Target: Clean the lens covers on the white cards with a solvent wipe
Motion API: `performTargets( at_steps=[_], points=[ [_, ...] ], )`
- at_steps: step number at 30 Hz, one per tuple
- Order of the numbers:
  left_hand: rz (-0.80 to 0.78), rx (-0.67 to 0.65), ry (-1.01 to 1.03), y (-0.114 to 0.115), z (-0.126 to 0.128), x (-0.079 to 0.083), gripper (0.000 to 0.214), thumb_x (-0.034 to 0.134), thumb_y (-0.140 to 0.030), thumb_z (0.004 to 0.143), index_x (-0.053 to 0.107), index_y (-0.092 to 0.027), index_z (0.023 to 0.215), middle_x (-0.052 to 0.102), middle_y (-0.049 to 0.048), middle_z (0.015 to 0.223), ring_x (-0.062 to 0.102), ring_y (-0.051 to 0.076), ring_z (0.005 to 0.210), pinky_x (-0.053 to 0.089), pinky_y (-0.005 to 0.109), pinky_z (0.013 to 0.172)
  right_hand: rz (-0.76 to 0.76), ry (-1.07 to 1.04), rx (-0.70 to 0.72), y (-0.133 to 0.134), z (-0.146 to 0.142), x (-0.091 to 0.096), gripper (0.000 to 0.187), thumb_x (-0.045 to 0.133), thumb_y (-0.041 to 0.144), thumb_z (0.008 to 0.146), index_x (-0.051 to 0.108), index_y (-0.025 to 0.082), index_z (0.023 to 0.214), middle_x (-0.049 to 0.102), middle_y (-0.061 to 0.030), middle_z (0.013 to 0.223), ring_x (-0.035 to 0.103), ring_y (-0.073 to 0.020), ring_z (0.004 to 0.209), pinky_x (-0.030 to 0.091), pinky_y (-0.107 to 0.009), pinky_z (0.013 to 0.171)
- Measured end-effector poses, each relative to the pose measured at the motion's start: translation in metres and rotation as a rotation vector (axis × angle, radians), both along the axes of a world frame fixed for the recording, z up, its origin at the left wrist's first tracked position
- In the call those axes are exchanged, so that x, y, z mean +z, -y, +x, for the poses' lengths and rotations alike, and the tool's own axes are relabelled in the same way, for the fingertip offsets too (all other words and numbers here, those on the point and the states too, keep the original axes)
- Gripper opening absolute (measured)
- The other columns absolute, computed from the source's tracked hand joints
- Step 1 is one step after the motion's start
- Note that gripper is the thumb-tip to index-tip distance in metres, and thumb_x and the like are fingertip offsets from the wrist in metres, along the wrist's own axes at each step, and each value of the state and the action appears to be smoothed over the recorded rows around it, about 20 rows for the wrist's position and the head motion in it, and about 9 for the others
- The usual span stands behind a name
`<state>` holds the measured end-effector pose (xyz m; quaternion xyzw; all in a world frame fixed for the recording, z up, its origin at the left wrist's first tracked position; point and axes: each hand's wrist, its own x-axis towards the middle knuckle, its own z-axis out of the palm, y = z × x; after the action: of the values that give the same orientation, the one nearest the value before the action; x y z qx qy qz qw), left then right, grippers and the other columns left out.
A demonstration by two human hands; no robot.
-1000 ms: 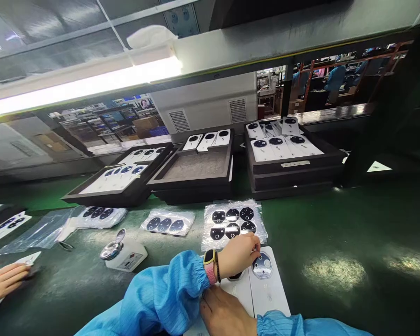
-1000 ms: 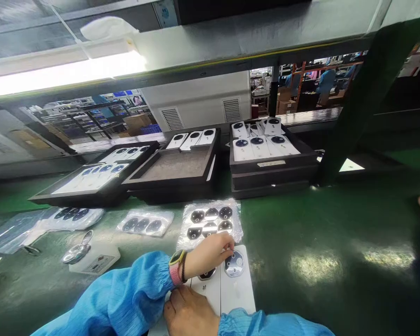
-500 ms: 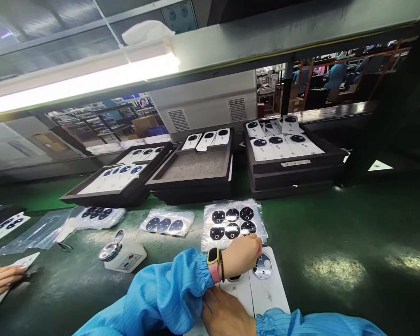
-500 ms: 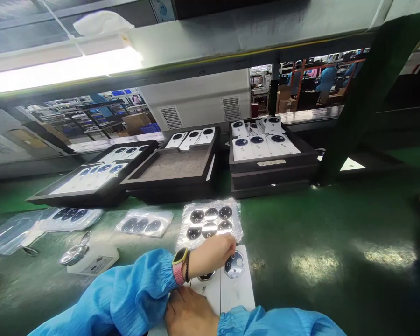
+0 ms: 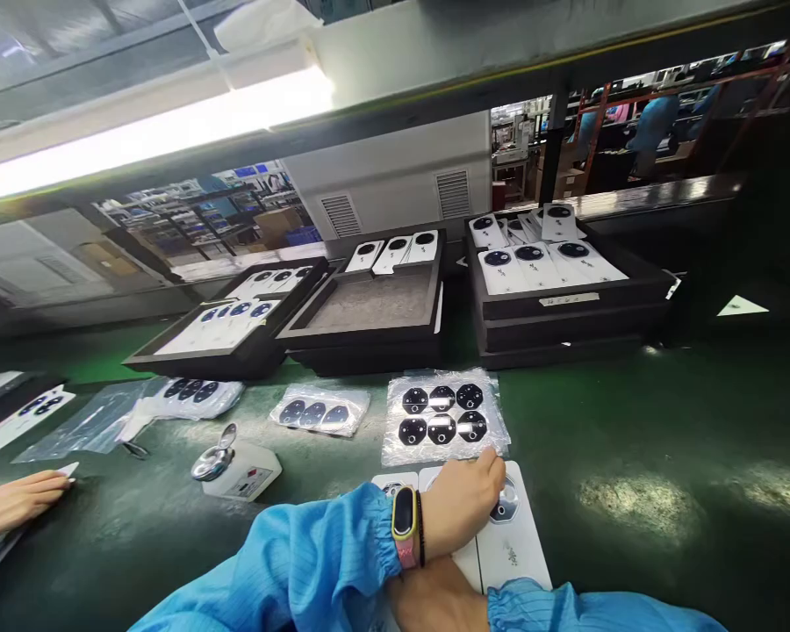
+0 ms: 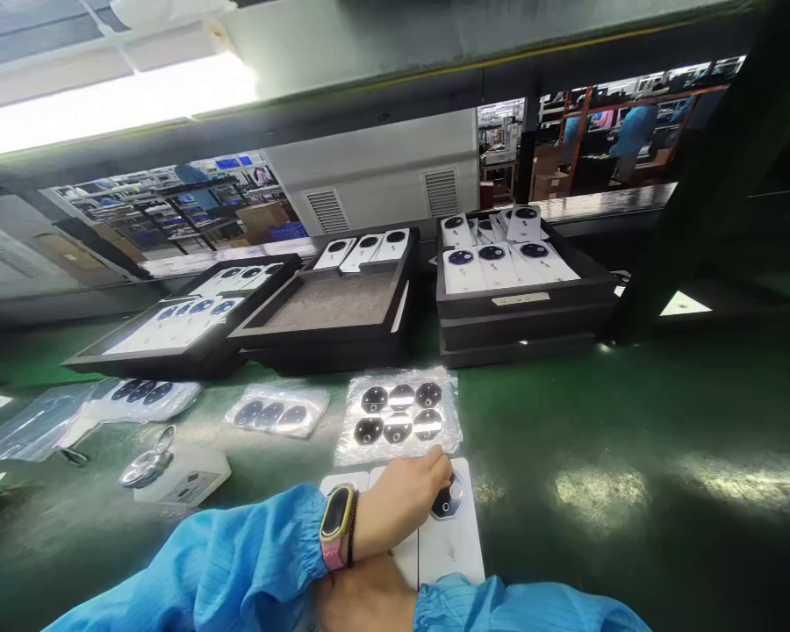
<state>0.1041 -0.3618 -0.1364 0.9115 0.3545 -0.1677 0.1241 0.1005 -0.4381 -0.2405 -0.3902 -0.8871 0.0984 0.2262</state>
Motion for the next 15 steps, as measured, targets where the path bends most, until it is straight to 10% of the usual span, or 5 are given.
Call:
performTargets(
  at_steps=[15],
  points=[
    [0.0,0.083,0.003,-0.014,0.003,0.006,0.018,0.037,-0.013,0.092,0.054,-0.015,0.097,0.06,0.0088,0.098,0.064,0.019,0.079,0.049,0.029,0.067,0.138,0.05,0.139,-0.008,0.006,0.012,0.027,0.062,0.024,0.077,0.058,0.009,0.1,0.066,-0.0114,0.099,0.059,-0.0206,0.088,0.051,-0.027,0.078]
  ],
)
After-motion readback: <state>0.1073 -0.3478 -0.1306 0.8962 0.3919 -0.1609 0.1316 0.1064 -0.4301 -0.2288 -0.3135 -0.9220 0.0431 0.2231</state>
